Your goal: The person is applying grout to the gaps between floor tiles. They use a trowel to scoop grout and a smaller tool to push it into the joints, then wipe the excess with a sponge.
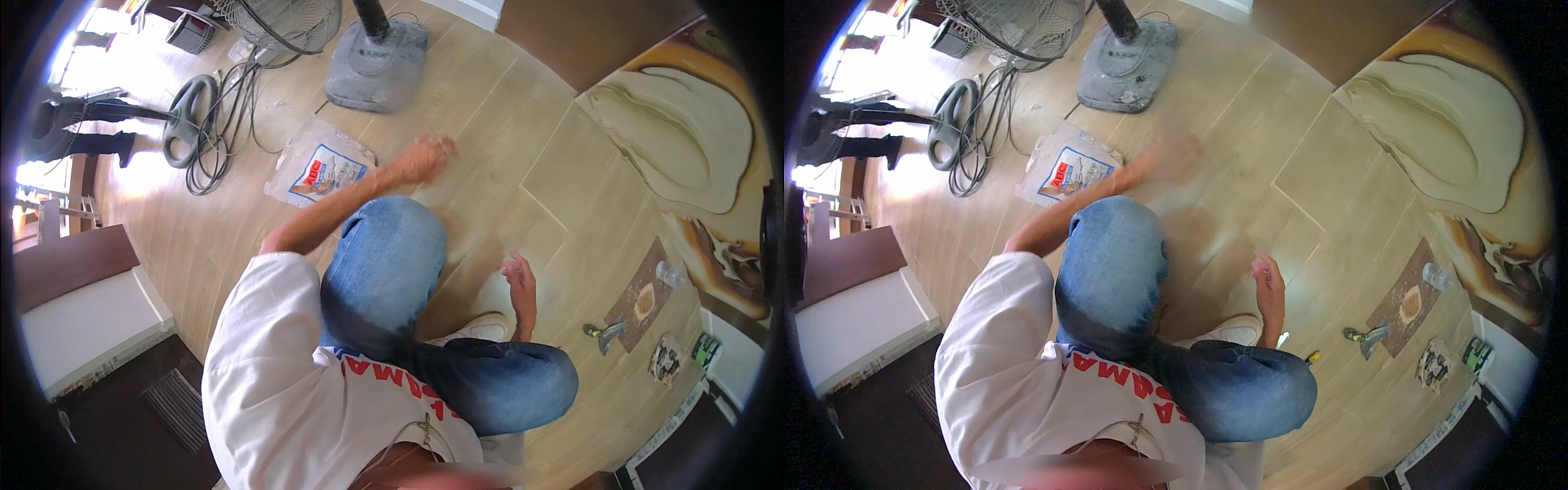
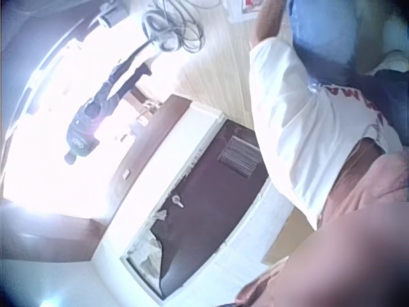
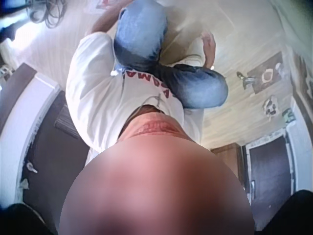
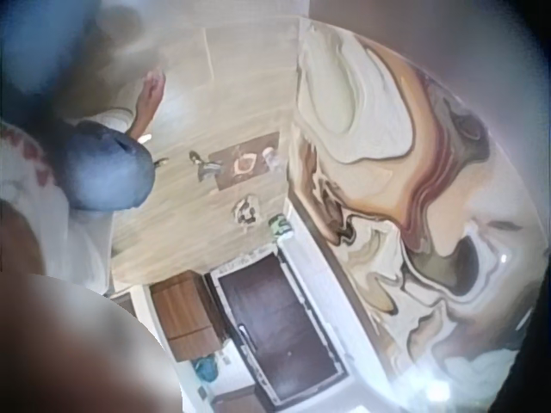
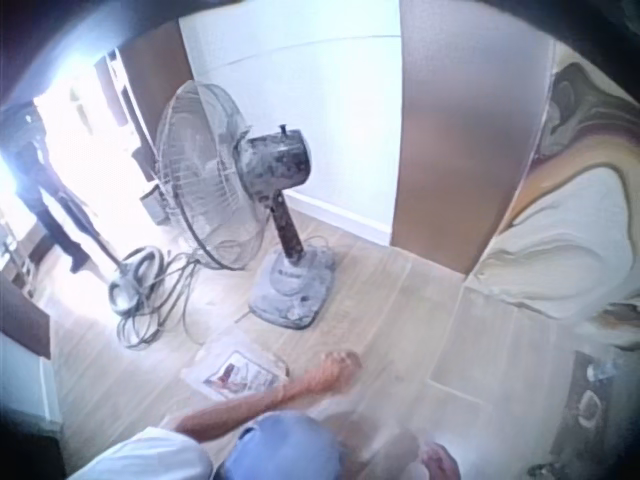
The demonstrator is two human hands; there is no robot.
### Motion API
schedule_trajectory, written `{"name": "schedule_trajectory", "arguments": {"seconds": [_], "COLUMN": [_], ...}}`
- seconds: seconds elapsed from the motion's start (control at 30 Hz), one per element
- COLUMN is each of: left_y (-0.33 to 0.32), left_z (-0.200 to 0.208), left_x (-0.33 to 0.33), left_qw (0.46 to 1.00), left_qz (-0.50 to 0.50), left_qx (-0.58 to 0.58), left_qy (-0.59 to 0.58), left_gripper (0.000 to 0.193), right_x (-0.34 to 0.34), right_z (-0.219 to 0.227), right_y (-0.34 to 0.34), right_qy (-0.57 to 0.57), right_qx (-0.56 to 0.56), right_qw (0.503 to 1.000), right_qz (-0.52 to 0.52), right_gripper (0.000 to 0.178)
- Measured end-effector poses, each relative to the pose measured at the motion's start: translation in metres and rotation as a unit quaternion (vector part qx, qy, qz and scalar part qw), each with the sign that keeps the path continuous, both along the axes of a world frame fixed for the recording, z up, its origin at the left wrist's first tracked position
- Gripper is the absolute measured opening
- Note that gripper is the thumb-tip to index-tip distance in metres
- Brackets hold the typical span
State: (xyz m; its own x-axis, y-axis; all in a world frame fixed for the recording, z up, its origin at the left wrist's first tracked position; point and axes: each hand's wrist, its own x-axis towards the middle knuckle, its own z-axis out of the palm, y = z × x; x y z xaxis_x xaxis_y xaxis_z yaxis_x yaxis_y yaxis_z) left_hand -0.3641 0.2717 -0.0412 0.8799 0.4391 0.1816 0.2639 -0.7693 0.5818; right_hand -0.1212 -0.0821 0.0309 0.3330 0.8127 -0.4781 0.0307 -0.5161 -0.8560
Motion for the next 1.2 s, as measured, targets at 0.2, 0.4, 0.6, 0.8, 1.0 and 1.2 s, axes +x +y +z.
{"name": "schedule_trajectory", "arguments": {"seconds": [0.2, 0.4, 0.6, 0.8, 1.0, 1.2], "left_y": [-0.147, -0.119, 0.083, 0.261, 0.326, 0.329], "left_z": [-0.051, 0.008, 0.05, 0.033, 0.029, 0.053], "left_x": [-0.043, -0.056, -0.039, -0.057, -0.064, -0.052], "left_qw": [0.987, 0.985, 0.902, 0.795, 0.817, 0.831], "left_qz": [-0.06, -0.099, 0.347, 0.555, 0.478, 0.443], "left_qx": [0.038, -0.14, -0.192, -0.02, -0.104, -0.102], "left_qy": [0.142, -0.032, -0.168, -0.245, -0.305, -0.32], "left_gripper": [0.034, 0.035, 0.049, 0.076, 0.095, 0.062], "right_x": [-0.021, -0.011, 0.001, 0.001, -0.001, 0.007], "right_z": [-0.023, -0.005, 0.004, 0.031, 0.052, 0.054], "right_y": [0.007, -0.004, -0.017, -0.031, -0.041, -0.039], "right_qy": [0.007, -0.035, 0.027, 0.023, 0.042, 0.052], "right_qx": [-0.003, -0.047, -0.057, -0.098, -0.12, -0.146], "right_qw": [0.998, 0.995, 0.998, 0.994, 0.986, 0.98], "right_qz": [0.068, 0.076, 0.023, -0.048, -0.104, -0.125], "right_gripper": [0.044, 0.044, 0.045, 0.048, 0.048, 0.047]}}
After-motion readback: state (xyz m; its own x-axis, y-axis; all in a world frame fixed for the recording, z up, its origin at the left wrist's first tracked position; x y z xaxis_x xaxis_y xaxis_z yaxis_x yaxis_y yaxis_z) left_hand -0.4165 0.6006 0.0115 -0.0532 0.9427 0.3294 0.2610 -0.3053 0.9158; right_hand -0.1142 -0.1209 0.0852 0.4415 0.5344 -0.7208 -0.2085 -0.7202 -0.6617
